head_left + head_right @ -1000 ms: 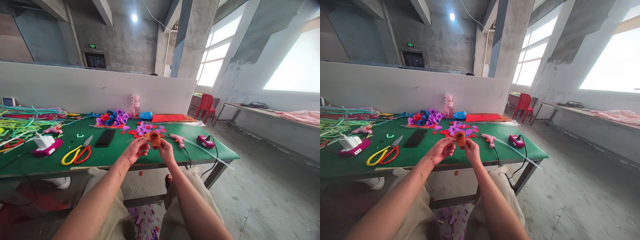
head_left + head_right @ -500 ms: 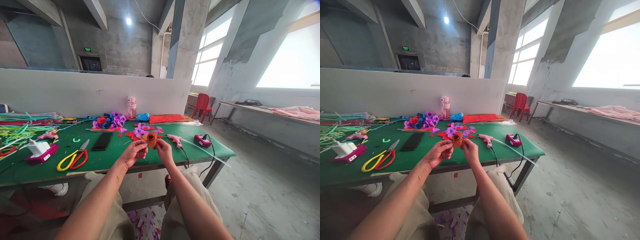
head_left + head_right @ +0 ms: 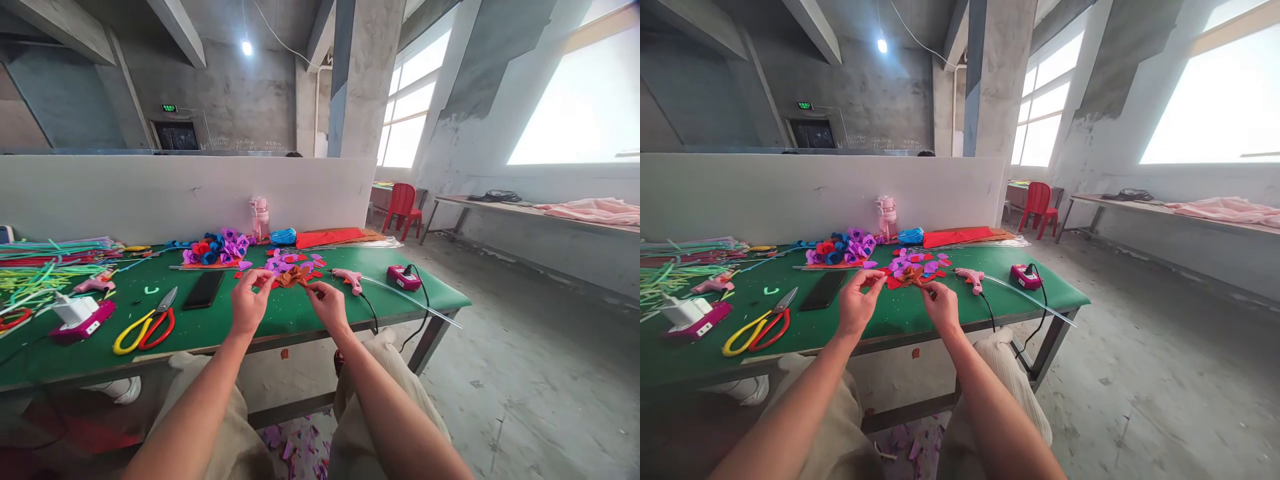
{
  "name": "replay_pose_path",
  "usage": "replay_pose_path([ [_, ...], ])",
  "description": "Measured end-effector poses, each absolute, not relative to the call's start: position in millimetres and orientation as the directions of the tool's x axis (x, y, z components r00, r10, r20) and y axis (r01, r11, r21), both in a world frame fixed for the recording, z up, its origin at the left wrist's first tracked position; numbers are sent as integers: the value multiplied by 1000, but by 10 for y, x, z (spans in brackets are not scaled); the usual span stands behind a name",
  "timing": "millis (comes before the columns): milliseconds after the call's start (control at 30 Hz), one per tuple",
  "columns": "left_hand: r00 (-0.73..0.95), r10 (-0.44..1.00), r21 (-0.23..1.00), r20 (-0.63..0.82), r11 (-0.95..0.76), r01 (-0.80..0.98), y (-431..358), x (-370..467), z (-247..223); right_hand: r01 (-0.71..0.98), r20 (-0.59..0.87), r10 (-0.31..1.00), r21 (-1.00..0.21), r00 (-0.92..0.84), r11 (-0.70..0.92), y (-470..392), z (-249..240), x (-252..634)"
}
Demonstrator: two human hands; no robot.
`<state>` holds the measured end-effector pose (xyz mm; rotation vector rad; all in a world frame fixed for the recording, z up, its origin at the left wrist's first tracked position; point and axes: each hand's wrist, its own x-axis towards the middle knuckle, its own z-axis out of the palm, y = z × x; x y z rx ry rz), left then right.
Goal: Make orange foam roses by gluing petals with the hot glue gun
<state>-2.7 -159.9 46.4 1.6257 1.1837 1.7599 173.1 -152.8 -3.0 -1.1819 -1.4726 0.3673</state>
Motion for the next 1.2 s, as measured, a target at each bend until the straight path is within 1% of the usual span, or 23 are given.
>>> replay_pose_path([
  [67,-116,770,758,628,-571,316,-1652,-29,501,453,569,807,-767,154,454,-1543,-28,1717],
  [200,53,724,616,688,-621,484,-1725,7,514,452,593,793,-750,140,482,-1582,-25,1683],
  [433,76,555,418,828,-703,575,-1726,70,456,474,643,754,-711,136,520,-1637,0,1632],
  [633,173,363,130,916,-674,727,-1699,64,439,475,649,748,-708,143,523,-1645,-1,1614],
  [700,193,323,75,926,-662,746,-1695,67,432,469,655,743,-704,140,533,-1647,-7,1610],
  [833,203,307,45,930,-644,764,-1691,80,418,459,665,734,-699,137,548,-1654,-12,1604],
  [1200,200,313,48,928,-636,770,-1691,80,420,471,667,734,-693,130,546,-1668,-7,1582],
])
